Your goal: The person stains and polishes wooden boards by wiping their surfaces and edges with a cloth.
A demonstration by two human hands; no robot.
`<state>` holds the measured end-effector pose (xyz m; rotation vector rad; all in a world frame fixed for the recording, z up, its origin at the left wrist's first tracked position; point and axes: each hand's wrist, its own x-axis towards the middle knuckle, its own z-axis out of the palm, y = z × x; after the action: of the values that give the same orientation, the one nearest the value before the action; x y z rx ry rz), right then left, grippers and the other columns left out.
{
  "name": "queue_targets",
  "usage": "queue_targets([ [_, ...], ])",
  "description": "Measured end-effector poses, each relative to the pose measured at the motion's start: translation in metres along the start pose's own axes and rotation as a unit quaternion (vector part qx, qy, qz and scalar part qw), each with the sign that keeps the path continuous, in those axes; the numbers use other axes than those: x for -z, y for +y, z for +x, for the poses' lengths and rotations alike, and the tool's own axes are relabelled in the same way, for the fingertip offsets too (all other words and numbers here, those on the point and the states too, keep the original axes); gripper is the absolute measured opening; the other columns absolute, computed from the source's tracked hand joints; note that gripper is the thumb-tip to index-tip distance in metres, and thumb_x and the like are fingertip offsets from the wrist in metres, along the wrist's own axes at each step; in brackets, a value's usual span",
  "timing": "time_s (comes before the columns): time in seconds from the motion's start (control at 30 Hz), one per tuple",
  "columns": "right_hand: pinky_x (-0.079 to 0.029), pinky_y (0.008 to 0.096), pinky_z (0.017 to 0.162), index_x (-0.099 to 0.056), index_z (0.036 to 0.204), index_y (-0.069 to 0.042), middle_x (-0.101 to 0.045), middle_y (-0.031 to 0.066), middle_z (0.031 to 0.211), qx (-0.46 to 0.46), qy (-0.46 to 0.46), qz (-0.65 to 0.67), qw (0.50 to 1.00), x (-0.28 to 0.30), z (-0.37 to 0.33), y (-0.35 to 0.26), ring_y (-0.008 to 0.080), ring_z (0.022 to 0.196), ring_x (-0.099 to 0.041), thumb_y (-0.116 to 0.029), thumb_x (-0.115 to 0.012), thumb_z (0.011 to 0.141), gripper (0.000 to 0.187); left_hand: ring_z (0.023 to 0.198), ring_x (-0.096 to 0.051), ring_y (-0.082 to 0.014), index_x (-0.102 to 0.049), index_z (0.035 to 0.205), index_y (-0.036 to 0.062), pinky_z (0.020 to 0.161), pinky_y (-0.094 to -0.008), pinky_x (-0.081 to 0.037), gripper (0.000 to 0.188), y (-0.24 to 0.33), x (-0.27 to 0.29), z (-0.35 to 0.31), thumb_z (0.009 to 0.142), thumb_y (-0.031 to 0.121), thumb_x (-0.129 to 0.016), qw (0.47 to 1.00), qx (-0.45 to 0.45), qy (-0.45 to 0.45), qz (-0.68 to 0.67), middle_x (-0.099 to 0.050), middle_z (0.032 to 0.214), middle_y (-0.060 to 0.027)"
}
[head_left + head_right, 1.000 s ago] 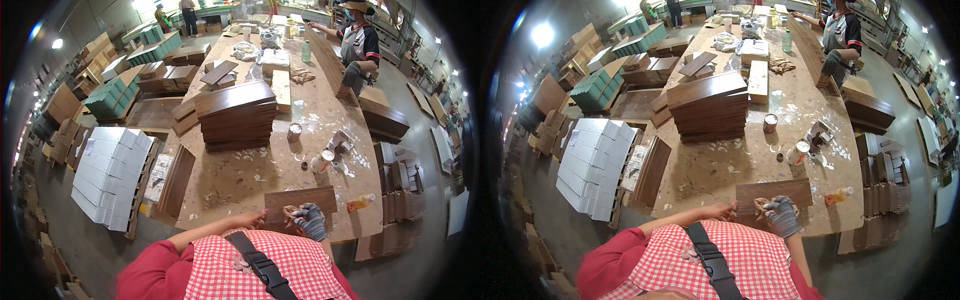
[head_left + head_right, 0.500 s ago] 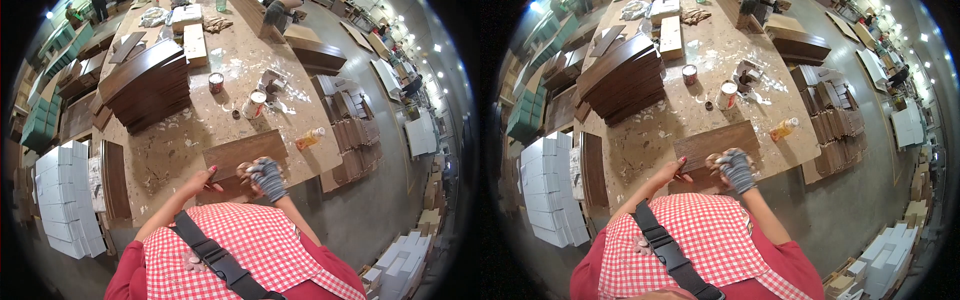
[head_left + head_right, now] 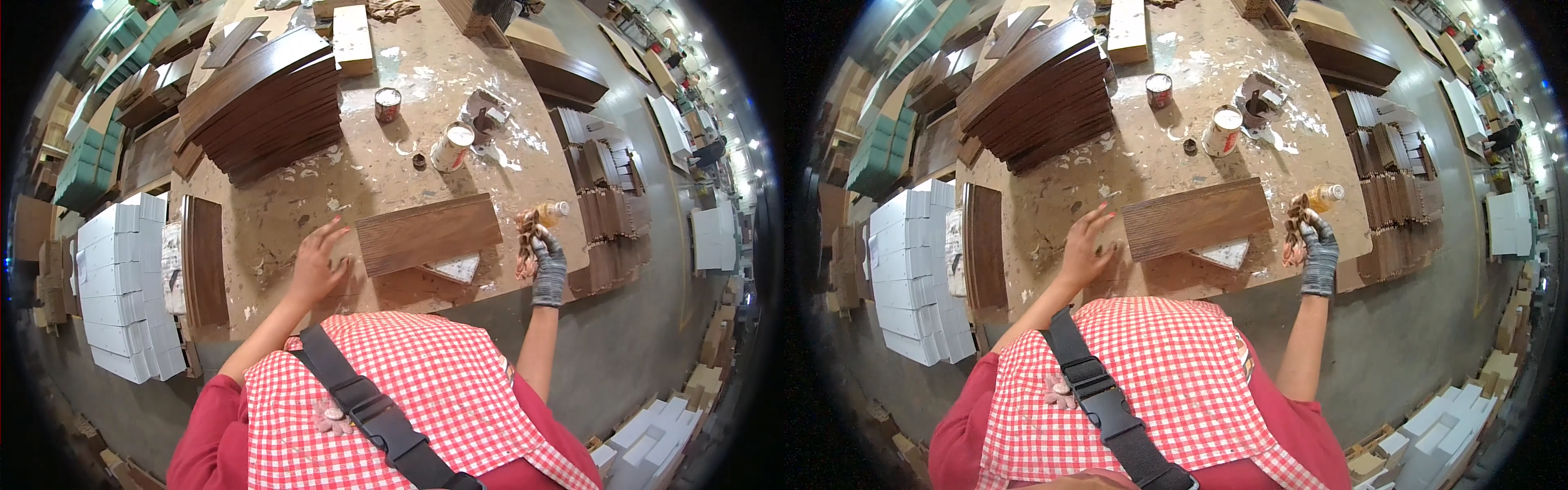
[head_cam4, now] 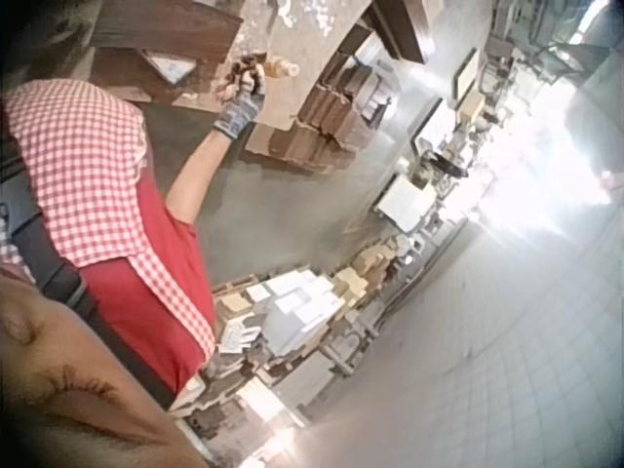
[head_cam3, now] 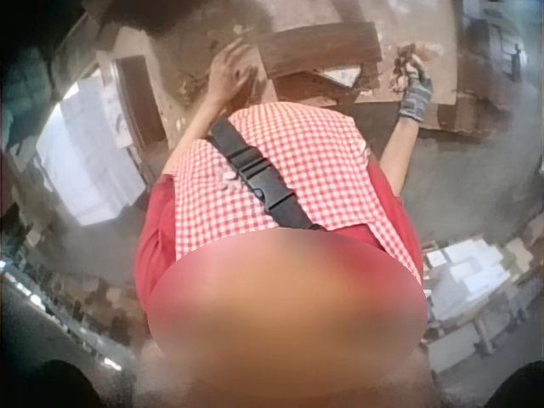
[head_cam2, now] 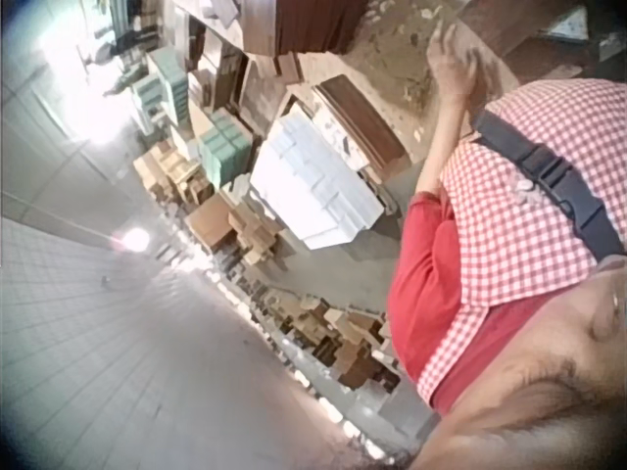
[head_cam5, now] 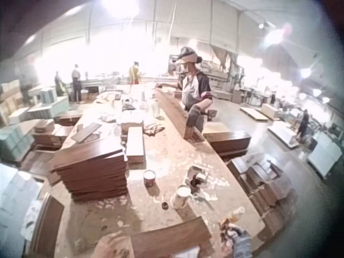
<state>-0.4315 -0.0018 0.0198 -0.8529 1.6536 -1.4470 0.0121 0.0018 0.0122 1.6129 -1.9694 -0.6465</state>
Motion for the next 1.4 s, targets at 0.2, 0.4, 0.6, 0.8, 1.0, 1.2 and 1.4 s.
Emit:
queue_targets([
  [0.2,-0.042,0.0423,0.098,-0.058,0.121,-0.012,-0.053,0.0098,0.129,0.281,-0.178,-0.235,0.913,-0.088,-0.017,0.005,0.0261,0.116,-0.052,-0.011,-0.063,0.082,0.039,0.133,-0.033,-0.0225,-0.043,0.135,0.0174,0.114,-0.0436,-0.015,0.069,0.012,-0.032,0.021,0.070,0.012,-0.067,0.968,-0.211,-0.045,0.125,-0.038,0.143,-0.0055],
  [0.4,-0.022,0.0473,0.110,-0.056,0.126,-0.017,-0.041,0.0117,0.140,0.361,-0.158,-0.520,0.758,-0.123,-0.048,0.015,0.0316,0.132,-0.033,-0.026,-0.058,0.085,0.042,0.134,-0.035,-0.0206,-0.049,0.133,0.0180,0.113,-0.0435,-0.021,0.060,0.010,-0.034,0.024,0.076,0.003,-0.060,0.954,-0.284,-0.085,0.045,-0.042,0.143,-0.0020],
  [0.6,-0.037,0.0429,0.098,-0.057,0.118,-0.006,-0.055,0.0178,0.118,0.289,-0.074,-0.427,0.853,-0.067,0.006,0.046,0.0339,0.110,-0.050,-0.011,-0.057,0.084,0.034,0.129,-0.042,-0.0213,-0.056,0.126,0.0163,0.109,-0.0419,-0.029,0.050,0.022,-0.018,0.035,0.079,0.002,-0.053,0.940,-0.330,-0.070,0.042,-0.049,0.136,-0.0017],
  [0.8,-0.041,0.0366,0.097,-0.057,0.117,-0.004,-0.057,0.0121,0.114,0.281,-0.041,-0.231,0.931,-0.046,0.011,-0.016,0.0252,0.108,-0.053,-0.010,-0.050,0.093,0.025,0.112,-0.057,-0.0285,-0.061,0.117,0.0086,0.097,-0.0398,-0.045,0.049,0.029,0.008,0.034,0.070,-0.009,-0.060,0.951,-0.262,-0.036,-0.158,-0.062,0.118,-0.0090],
  [1.0,-0.045,0.0364,0.098,-0.050,0.125,-0.009,-0.053,0.0116,0.123,0.445,-0.066,-0.207,0.869,-0.086,-0.009,-0.085,0.0252,0.113,-0.053,-0.014,-0.052,0.093,0.033,0.092,-0.059,-0.0072,-0.061,0.114,0.0028,0.081,-0.0239,-0.048,0.025,0.043,-0.004,0.017,0.090,0.000,-0.057,0.904,-0.032,-0.049,-0.424,-0.068,0.102,-0.0044],
  [1.2,-0.034,0.0432,0.104,-0.053,0.125,-0.014,-0.050,0.0118,0.127,0.492,-0.275,-0.285,0.776,-0.191,-0.093,-0.098,0.0268,0.118,-0.048,-0.016,-0.057,0.085,0.040,0.093,-0.059,-0.0106,-0.060,0.109,-0.0004,0.083,-0.0262,-0.049,0.021,0.017,-0.036,0.007,0.089,-0.004,-0.057,0.909,0.017,-0.046,-0.415,-0.066,0.101,-0.0053],
  [1.4,-0.030,0.0474,0.104,-0.052,0.122,-0.011,-0.052,0.0115,0.119,0.483,-0.306,-0.396,0.718,-0.213,-0.091,-0.058,0.0300,0.114,-0.048,-0.022,-0.052,0.087,0.037,0.096,-0.059,-0.0126,-0.058,0.110,-0.0031,0.085,-0.0296,-0.049,0.021,0.003,-0.041,0.001,0.090,-0.004,-0.055,0.898,0.038,-0.062,-0.433,-0.065,0.102,-0.0066],
])
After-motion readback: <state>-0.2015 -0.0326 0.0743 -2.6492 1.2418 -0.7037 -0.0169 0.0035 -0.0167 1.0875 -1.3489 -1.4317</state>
